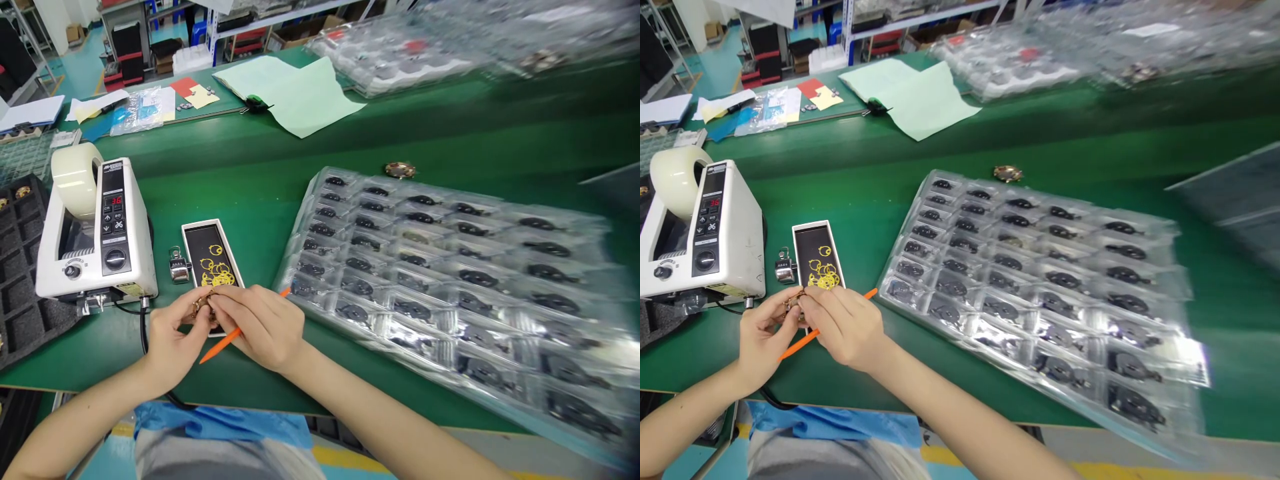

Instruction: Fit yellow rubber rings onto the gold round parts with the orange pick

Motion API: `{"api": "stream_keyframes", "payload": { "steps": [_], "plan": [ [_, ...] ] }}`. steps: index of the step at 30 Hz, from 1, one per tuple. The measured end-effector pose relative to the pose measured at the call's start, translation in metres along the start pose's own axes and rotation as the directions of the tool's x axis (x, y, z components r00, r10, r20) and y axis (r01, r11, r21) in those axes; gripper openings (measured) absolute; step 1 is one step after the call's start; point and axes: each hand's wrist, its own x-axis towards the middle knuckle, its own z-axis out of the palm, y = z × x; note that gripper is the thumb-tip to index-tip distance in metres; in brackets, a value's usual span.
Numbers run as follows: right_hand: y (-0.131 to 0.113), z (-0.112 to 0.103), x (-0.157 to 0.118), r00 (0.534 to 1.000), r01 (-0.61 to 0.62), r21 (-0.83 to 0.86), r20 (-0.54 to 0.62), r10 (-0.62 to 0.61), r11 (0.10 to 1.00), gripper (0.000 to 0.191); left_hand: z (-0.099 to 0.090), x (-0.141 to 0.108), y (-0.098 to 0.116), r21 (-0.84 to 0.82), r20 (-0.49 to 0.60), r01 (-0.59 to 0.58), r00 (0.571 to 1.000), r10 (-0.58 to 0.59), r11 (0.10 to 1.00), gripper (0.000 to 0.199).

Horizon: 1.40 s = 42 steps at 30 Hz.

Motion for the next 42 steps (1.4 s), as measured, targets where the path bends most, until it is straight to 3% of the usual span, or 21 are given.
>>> {"api": "stream_keyframes", "payload": {
  "steps": [8,12,19,26,29,32,35,37,39,42],
  "plan": [
    [-0.005,0.001,-0.001,0.996,-0.087,0.004,-0.023,0.087,0.996,0.008,0.0,0.0,0.003,-0.016,0.008,0.009,1.0,-0.009,1.0,0.025],
    [-0.002,0.002,-0.002,0.998,-0.049,0.023,-0.024,0.049,0.999,0.008,-0.001,-0.001,0.0,-0.021,0.007,0.019,1.0,-0.019,1.0,0.024],
    [-0.005,0.003,-0.001,0.997,-0.071,-0.015,-0.03,0.07,0.997,0.008,0.0,0.0,0.0,0.039,0.008,-0.058,0.998,0.057,0.998,0.025],
    [-0.006,0.003,-0.001,0.995,-0.086,0.004,-0.049,0.086,0.996,0.009,0.0,0.0,0.004,-0.026,0.009,0.027,1.0,-0.027,0.999,0.022],
    [-0.004,0.002,0.0,0.995,-0.097,0.056,-0.028,0.098,0.994,0.011,0.0,0.003,0.007,-0.116,0.015,0.119,0.993,-0.118,0.986,0.02],
    [-0.002,-0.001,0.002,0.981,-0.192,0.165,0.005,0.194,0.967,0.012,0.0,0.009,0.01,-0.201,0.02,0.225,0.974,-0.225,0.953,0.017],
    [0.005,-0.008,0.006,0.928,-0.368,0.32,0.068,0.367,0.873,0.007,-0.001,0.014,0.011,-0.245,0.033,0.291,0.956,-0.292,0.925,0.02],
    [0.012,-0.014,0.01,0.87,-0.493,0.387,0.202,0.45,0.779,0.005,-0.003,0.016,0.01,-0.252,0.055,0.31,0.95,-0.307,0.917,0.023],
    [0.018,-0.018,0.014,0.819,-0.564,0.428,0.398,0.413,0.706,0.014,-0.006,0.017,0.008,-0.245,0.081,0.317,0.949,-0.306,0.916,0.023],
    [0.021,-0.022,0.018,0.788,-0.54,0.492,0.582,0.204,0.682,0.017,-0.009,0.018,0.008,-0.219,0.121,0.317,0.947,-0.297,0.923,0.022]
  ]
}}
